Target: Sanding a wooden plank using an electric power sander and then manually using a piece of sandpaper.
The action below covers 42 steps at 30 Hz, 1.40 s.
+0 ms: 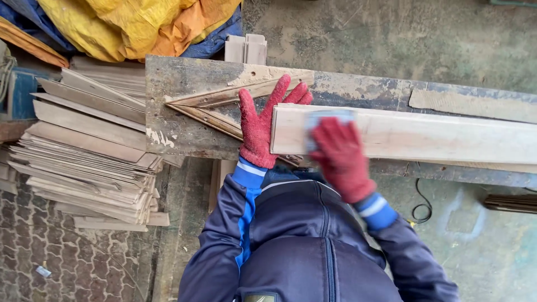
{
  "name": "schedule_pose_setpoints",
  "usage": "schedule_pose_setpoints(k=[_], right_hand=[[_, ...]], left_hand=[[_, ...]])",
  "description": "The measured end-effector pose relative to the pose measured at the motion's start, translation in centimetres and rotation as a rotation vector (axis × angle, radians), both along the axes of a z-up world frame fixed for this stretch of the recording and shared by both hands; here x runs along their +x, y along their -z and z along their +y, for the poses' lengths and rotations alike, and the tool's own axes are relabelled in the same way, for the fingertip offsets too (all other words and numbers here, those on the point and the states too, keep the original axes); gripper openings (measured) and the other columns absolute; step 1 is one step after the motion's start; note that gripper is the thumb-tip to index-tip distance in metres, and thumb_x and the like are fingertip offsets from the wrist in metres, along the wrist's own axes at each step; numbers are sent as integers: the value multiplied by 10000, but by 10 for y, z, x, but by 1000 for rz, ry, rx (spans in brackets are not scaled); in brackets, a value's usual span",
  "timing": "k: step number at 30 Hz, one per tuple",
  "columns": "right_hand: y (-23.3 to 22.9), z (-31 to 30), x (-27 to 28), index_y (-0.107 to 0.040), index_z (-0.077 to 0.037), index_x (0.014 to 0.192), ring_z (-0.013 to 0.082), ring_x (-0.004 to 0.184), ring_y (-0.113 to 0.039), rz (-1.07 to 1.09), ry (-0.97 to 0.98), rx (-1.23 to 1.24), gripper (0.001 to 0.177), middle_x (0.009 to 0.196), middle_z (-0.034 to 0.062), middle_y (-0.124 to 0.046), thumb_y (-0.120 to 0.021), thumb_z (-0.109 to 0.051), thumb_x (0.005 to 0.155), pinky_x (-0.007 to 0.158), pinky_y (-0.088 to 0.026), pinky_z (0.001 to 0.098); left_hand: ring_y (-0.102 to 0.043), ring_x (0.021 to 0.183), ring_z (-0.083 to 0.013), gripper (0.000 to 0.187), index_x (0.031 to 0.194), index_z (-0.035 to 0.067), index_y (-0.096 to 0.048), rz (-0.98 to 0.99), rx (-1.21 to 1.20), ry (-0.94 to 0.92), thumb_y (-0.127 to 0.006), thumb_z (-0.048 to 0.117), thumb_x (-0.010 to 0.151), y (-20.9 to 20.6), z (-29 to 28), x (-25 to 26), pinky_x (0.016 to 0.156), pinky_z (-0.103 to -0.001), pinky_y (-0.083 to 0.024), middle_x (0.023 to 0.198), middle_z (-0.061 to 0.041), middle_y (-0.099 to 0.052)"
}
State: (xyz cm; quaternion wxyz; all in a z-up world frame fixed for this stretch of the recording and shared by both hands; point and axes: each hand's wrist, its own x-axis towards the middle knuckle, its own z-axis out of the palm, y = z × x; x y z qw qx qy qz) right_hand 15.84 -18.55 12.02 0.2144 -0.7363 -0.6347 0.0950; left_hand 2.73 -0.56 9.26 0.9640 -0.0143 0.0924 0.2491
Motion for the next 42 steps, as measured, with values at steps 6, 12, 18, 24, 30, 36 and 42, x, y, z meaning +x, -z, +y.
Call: schedule_pose_setpoints(k=[6, 12, 18, 24, 30, 36, 42], right_hand=[[34, -45, 33, -537, -51, 1436, 401, 1467, -439, -116, 75, -14, 656, 1544, 196, -492, -770, -241, 853, 1245, -288, 591], [3, 45, -42, -505, -104, 1499, 355, 1489, -419, -99, -177, 139, 703, 1579, 138, -480, -768, -347, 894, 1249, -284, 557], [29, -42, 40, -556, -104, 1462, 355, 1474, -458, -148, -23, 6, 667, 1555, 146, -523, -769, -332, 872, 1261, -283, 547], [32, -18, 5, -527, -101, 1503, 376, 1512, -418, -122, 38, 78, 685, 1595, 161, -483, -767, -314, 898, 1280, -282, 546], [5, 32, -26, -518, -133, 1511, 331, 1496, -405, -98, -168, 134, 697, 1590, 114, -474, -767, -386, 911, 1261, -269, 544], [35, -75, 72, -577, -132, 1416, 333, 1455, -466, -140, -33, -37, 696, 1535, 109, -524, -810, -288, 779, 1231, -319, 560], [-2, 7, 12, -589, -97, 1399, 358, 1421, -471, -25, -324, 34, 624, 1478, 148, -549, -754, -239, 815, 1221, -326, 548]], left_hand=[[-370, 1531, -411, 995, 1622, 104, -399, 108, 51, 4, -345, 841, 956, 7, -6, -2, 1302, -547, -264, 1628, -259, -410], [-402, 1494, -403, 993, 1619, 117, -403, 93, -13, 15, -350, 842, 943, -14, 0, -1, 1276, -563, -281, 1600, -241, -437], [-414, 1494, -414, 1000, 1612, 103, -405, 102, 25, -3, -356, 843, 941, -7, -3, -1, 1272, -558, -291, 1589, -257, -454], [-410, 1502, -407, 970, 1619, 126, -404, 134, 44, 13, -366, 824, 946, -2, -4, 1, 1279, -552, -305, 1588, -250, -460], [-419, 1483, -420, 945, 1606, 145, -424, 73, 12, 25, -370, 826, 951, -6, -4, -6, 1261, -564, -311, 1580, -236, -466], [-415, 1502, -407, 940, 1613, 147, -416, 82, -21, 1, -370, 822, 960, 4, -11, -11, 1287, -559, -295, 1597, -232, -456], [-383, 1517, -398, 963, 1626, 145, -381, 163, 59, 23, -374, 820, 939, 13, -9, -9, 1285, -555, -267, 1623, -240, -414]])
